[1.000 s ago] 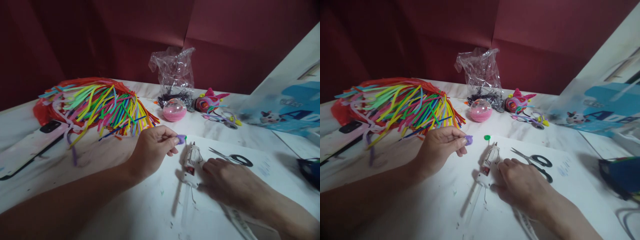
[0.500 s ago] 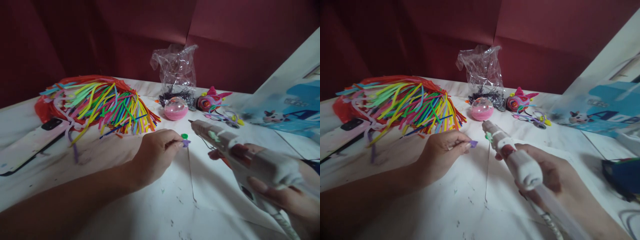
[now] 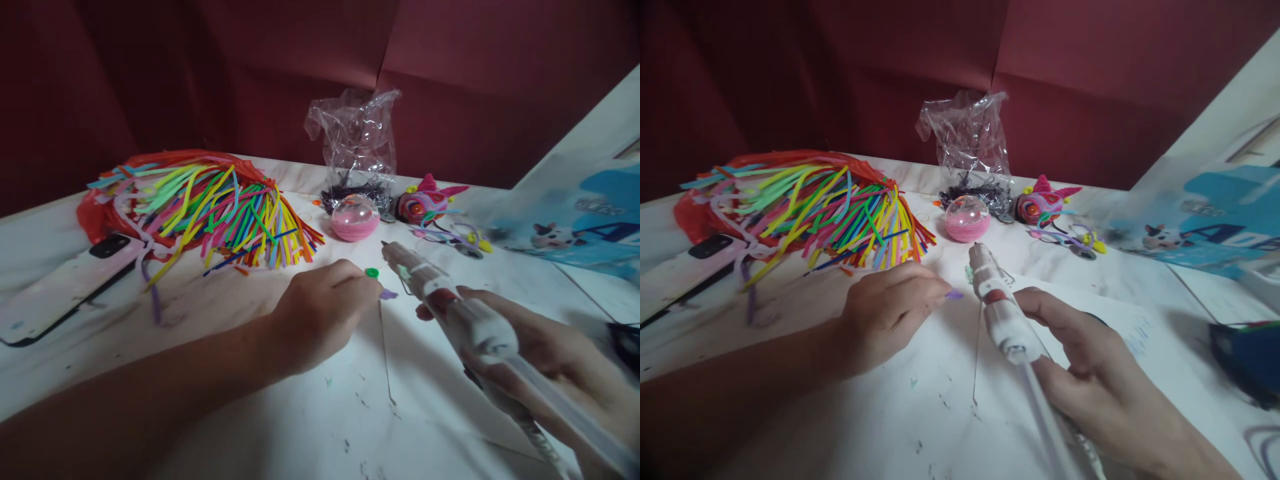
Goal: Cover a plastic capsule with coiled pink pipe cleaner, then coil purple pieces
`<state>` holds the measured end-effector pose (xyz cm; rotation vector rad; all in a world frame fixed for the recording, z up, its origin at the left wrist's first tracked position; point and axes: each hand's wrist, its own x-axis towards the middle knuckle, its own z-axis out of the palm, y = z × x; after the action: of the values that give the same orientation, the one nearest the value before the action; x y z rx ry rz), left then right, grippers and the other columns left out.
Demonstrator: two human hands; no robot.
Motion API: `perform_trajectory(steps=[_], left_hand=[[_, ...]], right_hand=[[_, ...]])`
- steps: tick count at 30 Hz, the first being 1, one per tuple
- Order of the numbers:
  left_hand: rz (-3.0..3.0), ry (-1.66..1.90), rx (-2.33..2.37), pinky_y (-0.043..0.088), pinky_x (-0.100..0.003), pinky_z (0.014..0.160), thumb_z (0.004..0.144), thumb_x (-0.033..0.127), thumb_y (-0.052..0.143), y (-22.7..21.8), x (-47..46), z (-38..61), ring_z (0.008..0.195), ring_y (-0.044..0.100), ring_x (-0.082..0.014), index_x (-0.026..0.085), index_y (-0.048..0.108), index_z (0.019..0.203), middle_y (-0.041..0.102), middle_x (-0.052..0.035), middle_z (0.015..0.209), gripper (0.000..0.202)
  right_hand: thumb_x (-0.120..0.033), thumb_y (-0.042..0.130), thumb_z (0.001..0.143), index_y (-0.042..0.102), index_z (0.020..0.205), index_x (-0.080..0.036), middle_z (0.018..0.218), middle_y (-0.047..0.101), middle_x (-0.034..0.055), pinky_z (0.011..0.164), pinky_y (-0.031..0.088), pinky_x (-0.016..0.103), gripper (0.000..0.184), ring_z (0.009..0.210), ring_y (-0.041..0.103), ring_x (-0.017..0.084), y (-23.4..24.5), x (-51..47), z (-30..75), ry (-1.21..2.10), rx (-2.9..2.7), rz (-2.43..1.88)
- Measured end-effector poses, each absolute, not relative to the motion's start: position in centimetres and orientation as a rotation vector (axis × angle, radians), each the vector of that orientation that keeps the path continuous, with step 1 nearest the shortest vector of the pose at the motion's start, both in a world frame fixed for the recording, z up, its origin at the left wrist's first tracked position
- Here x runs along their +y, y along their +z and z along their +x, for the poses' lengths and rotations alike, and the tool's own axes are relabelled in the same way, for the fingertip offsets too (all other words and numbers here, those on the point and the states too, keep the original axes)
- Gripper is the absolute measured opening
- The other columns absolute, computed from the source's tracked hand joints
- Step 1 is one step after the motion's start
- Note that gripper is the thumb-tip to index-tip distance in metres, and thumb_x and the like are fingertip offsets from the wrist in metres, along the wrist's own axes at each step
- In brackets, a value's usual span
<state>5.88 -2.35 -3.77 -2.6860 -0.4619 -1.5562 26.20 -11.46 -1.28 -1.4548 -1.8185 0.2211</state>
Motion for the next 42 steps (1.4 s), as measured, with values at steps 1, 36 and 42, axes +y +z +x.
perform_trajectory(steps=[1,36,42], left_hand=[[-2.684,-1.555,-0.441,0.048,-0.019,0.058,0.079,0.005,0.051,-3.8,-2.3,5.9,0.066,0.061,-0.0105,0.014,0.061,0.074,0.065,-0.0037,0.074,0.014],[-2.763,-1.477,-0.304,0.045,-0.016,0.062,0.079,0.006,0.055,-3.6,-3.6,5.7,0.07,0.059,-0.0076,0.016,0.059,0.086,0.064,0.0004,0.079,0.013],[-2.763,-1.473,-0.372,0.045,-0.016,0.062,0.082,0.007,0.05,-3.6,-3.1,5.7,0.068,0.059,-0.0076,0.016,0.059,0.086,0.064,0.0,0.076,0.013]], right_hand=[[-0.028,0.053,0.068,0.063,0.095,-0.038,0.09,0.072,-0.0049,0.056,0.057,0.023,0.031,0.072,0.069,0.021,-1.5,-11.5,26.2,0.246,-1.868,-1.411],[-0.034,0.059,0.078,0.057,0.095,-0.023,0.089,0.061,0.0028,0.054,0.045,0.023,0.021,0.079,0.058,0.019,-2.9,-11.3,26.6,-0.007,-1.766,-1.474],[-0.031,0.06,0.078,0.056,0.097,-0.024,0.092,0.06,0.0026,0.056,0.044,0.023,0.021,0.081,0.057,0.019,-2.9,-11.3,26.5,0.045,-1.816,-1.394]])
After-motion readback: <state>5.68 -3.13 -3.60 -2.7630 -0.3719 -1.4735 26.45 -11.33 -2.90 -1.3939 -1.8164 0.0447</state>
